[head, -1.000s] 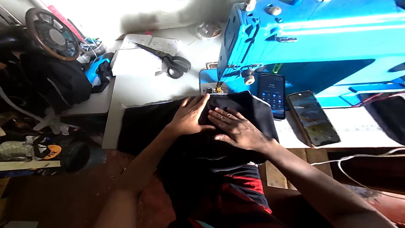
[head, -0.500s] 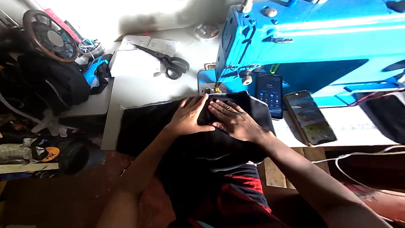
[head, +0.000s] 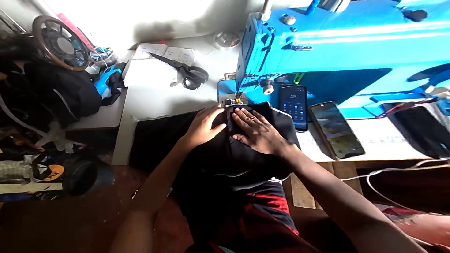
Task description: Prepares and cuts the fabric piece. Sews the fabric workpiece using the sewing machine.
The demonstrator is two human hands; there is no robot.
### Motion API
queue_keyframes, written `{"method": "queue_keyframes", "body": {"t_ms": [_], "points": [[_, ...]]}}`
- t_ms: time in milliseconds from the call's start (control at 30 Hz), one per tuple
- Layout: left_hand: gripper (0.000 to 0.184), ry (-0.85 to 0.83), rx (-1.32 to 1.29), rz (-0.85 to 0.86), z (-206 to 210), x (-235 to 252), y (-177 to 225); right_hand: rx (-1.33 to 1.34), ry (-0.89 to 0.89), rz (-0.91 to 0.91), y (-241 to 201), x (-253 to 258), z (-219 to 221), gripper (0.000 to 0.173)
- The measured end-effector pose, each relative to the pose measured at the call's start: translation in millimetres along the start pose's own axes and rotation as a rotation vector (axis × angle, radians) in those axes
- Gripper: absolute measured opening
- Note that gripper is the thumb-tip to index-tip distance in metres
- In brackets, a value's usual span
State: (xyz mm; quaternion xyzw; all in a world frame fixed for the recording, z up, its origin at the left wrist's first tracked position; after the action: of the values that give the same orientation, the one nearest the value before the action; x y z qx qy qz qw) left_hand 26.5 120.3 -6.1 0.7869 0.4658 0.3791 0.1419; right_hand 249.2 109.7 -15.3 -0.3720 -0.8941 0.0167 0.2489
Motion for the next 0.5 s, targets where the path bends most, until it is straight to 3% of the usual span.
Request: {"method": "queue_keyframes", "body": {"t_ms": [500], "points": [[0.035, 0.05, 0.006, 0.091, -1.1, -2.7, 5.8, -0.002, 0.0, 0.004, 0.0, 0.5, -0.3, 0.074]]}}
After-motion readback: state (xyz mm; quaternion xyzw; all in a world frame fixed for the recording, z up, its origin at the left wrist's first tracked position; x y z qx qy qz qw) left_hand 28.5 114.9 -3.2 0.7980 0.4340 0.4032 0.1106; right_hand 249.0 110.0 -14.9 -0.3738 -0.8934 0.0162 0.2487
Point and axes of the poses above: each hand's wrist, its own x-axis towards the middle knuckle, its own z-axis out of the palm, y = z × x, the point moved 3 cm from there along x, towards the middle knuckle, and after that the axes turned 15 degrees about y, right-handed, at the moved point
